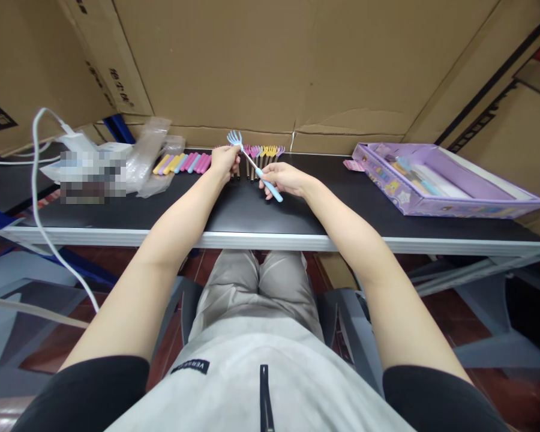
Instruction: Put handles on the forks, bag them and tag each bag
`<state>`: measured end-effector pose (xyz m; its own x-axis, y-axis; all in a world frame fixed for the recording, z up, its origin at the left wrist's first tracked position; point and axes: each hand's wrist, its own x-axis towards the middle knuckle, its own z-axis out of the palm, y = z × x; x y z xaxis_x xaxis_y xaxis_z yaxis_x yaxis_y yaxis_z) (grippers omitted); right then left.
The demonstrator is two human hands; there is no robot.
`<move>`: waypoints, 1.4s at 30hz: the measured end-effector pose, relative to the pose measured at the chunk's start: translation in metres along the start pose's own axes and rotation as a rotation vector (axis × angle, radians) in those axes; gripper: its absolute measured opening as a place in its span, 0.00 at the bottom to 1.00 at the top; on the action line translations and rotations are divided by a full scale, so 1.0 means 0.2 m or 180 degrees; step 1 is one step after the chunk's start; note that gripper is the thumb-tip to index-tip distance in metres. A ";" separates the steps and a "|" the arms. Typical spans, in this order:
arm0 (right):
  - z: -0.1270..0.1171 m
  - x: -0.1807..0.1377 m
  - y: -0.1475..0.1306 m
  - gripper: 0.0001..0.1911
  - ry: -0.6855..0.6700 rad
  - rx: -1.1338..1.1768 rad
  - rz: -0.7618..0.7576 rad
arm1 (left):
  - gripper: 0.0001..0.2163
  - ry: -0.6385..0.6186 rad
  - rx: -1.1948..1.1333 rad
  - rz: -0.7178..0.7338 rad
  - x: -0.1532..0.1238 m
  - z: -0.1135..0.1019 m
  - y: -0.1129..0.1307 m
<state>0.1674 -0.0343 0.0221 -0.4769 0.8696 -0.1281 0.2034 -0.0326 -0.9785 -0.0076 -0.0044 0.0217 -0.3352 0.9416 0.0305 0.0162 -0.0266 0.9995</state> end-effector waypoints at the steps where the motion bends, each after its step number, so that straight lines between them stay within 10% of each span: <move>1: 0.00 0.00 0.00 0.12 0.0010 0.0016 -0.0041 | 0.19 -0.0015 -0.0050 0.0015 0.00 0.00 0.00; 11: 0.02 0.00 -0.02 0.12 0.0254 0.0172 -0.0074 | 0.17 -0.0138 0.0354 0.0186 0.05 -0.02 -0.04; 17: -0.10 0.10 0.03 0.12 0.1363 0.0181 -0.0002 | 0.12 -0.0076 0.1673 0.1314 0.12 0.00 -0.12; 23: -0.31 0.20 0.14 0.12 0.2242 -0.1423 -0.0179 | 0.10 -0.0506 0.2293 0.1742 0.13 -0.02 -0.12; 42: -0.29 0.14 0.09 0.21 0.2082 -0.3427 0.0517 | 0.11 -0.0875 0.3016 0.2149 0.16 -0.04 -0.15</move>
<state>0.2070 0.0185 0.0104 0.0657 0.9833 0.1700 0.9556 -0.0129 -0.2944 -0.0254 0.0239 -0.0072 0.2191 0.8758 0.4300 0.8384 -0.3944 0.3762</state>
